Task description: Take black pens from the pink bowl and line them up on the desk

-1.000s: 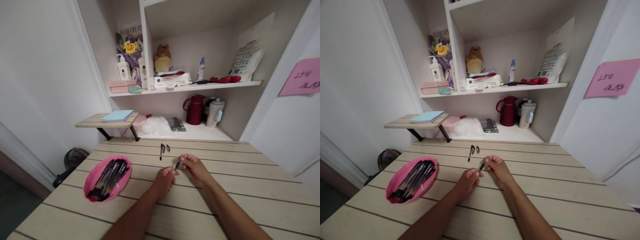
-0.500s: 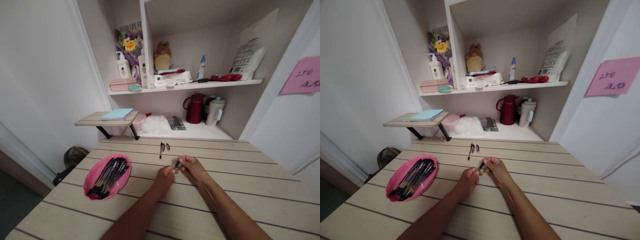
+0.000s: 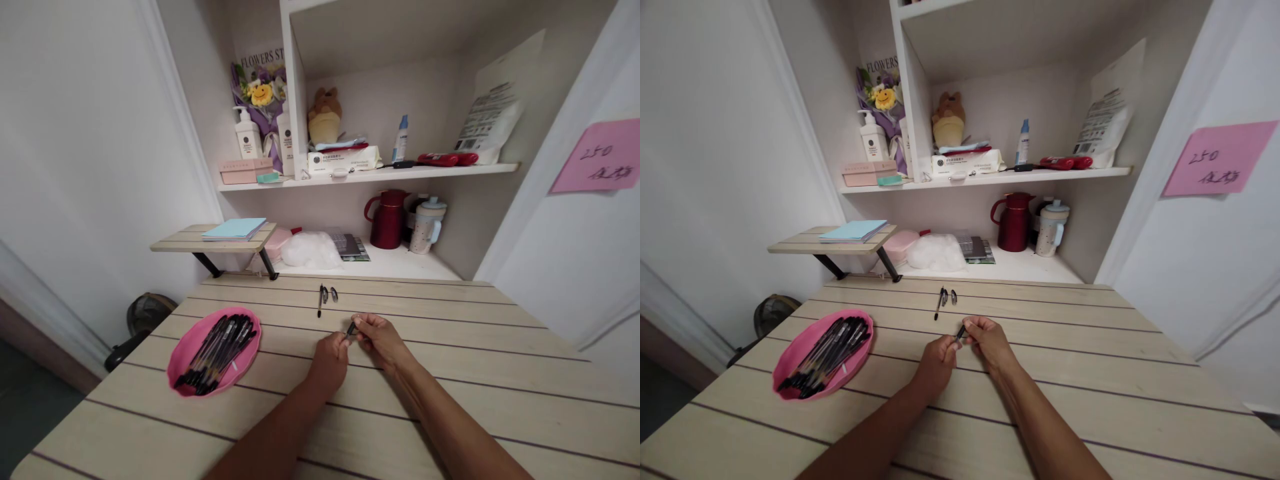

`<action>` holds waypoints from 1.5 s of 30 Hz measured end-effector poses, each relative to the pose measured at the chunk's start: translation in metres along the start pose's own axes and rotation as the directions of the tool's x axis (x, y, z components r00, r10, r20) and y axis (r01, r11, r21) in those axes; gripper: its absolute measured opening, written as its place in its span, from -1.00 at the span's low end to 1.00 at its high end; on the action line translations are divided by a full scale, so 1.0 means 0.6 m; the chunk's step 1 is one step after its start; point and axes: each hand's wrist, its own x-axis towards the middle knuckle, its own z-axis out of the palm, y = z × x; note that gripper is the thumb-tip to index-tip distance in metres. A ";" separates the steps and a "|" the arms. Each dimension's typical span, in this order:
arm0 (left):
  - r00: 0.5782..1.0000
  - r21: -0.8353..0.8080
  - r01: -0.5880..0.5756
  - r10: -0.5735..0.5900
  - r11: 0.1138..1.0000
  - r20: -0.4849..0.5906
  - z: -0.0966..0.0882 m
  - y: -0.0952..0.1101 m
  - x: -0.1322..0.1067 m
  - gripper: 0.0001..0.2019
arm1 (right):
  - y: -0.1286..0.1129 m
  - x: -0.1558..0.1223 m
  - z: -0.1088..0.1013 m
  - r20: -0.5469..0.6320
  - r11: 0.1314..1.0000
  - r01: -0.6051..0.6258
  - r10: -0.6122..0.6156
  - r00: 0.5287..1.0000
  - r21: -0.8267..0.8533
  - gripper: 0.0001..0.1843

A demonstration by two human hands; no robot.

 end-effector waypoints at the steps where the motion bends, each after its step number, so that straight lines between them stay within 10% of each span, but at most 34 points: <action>1: 1.000 -0.022 0.009 -0.009 1.000 0.011 -0.001 -0.001 0.001 -0.81 | -0.002 0.000 0.000 0.015 1.000 0.001 -0.001 1.000 0.022 -0.64; 13: 0.985 -0.214 0.144 -0.119 0.966 0.127 -0.002 -0.024 0.012 -0.77 | -0.016 -0.002 -0.003 0.079 0.999 0.017 -0.021 0.997 0.046 -0.63; 31: 0.999 -0.104 0.032 -0.030 0.994 0.016 -0.001 -0.009 0.006 -0.82 | -0.005 -0.008 0.007 -0.001 1.000 0.021 -0.021 1.000 -0.021 -0.60; 45: 0.940 -0.517 0.296 -0.149 0.803 0.306 -0.011 -0.009 0.012 -0.66 | -0.024 -0.003 -0.003 0.102 0.994 0.004 -0.015 0.995 0.109 -0.63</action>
